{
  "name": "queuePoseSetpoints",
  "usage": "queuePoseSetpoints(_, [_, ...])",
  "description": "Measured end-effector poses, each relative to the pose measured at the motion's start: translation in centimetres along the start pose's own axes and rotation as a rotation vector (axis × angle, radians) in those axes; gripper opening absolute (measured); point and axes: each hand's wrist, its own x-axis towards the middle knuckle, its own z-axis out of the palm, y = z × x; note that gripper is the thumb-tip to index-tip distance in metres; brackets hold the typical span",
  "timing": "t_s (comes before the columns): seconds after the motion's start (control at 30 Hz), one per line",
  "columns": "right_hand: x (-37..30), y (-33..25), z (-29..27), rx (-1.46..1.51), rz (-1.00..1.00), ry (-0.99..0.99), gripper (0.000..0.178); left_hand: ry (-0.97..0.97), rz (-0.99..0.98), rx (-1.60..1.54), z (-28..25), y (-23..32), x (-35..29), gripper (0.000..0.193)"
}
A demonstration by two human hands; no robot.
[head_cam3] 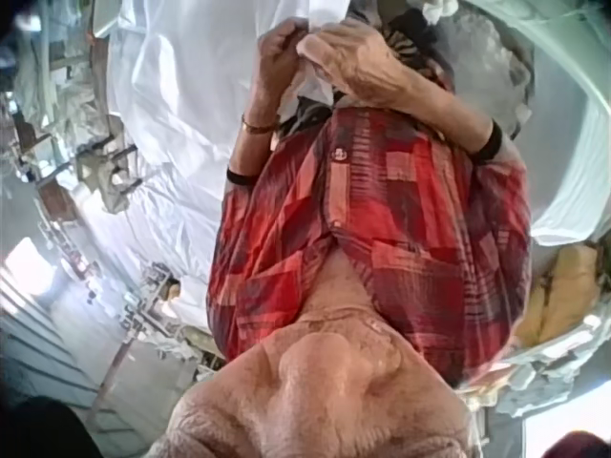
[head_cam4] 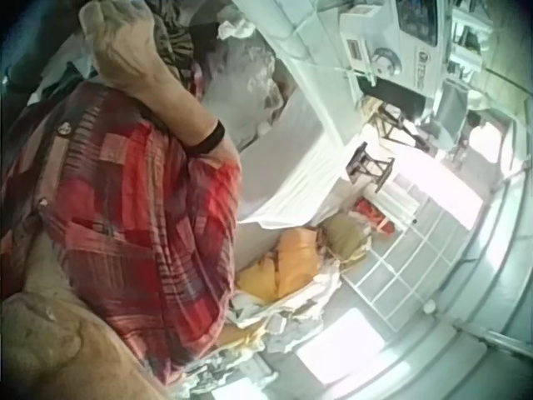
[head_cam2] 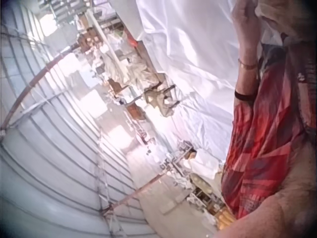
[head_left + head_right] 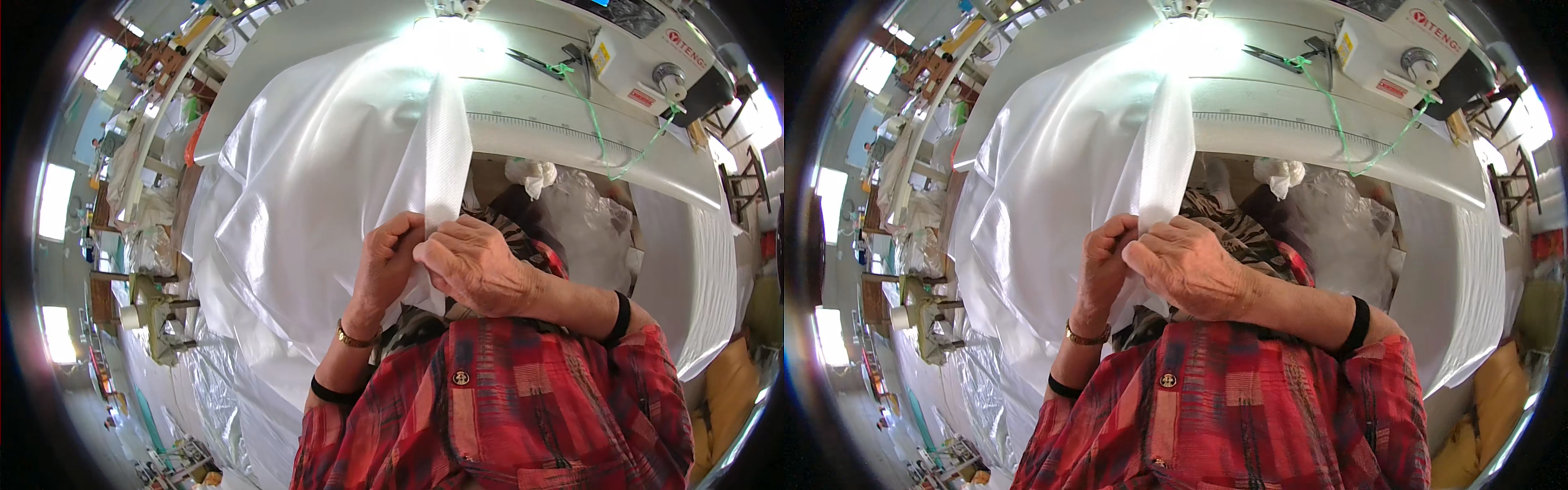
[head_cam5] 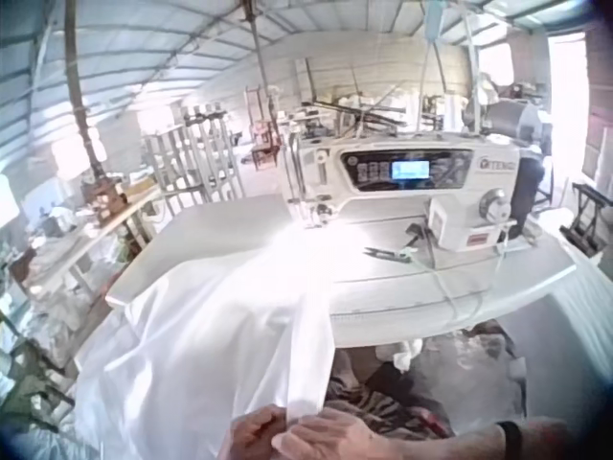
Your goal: The recorder uses an industrial sewing machine to join pieces of large white plastic textile sheets.
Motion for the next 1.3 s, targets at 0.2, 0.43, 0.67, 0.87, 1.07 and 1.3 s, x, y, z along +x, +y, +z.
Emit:
queuePoseSetpoints(0.2, [0.3,0.7,-0.3,0.010,-0.109,-0.079,0.023,-0.090,-0.101,-0.251,-0.3,-0.2,1.0,0.016])
queuePoseSetpoints(0.43, [0.5,5.1,2.3,0.310,0.666,0.482,0.050,0.054,0.136,0.339,-5.7,5.4,1.7,0.009])
queuePoseSetpoints(0.67, [12.6,3.4,10.7,0.515,0.003,-0.369,0.039,-0.166,0.398,0.895,-6.5,16.7,4.6,0.008])
queuePoseSetpoints(0.87, [13.0,3.0,15.3,0.369,-0.020,-0.612,0.025,-0.453,0.696,1.382,-6.7,15.5,4.2,0.006])
queuePoseSetpoints(1.07, [6.2,6.0,15.1,0.319,0.006,-0.414,0.020,-0.264,0.605,1.303,-4.9,2.8,1.5,0.009])
queuePoseSetpoints(1.3, [6.4,10.5,1.7,0.016,-0.018,-0.699,0.009,0.133,0.440,1.044,-3.4,-2.8,0.2,0.010])
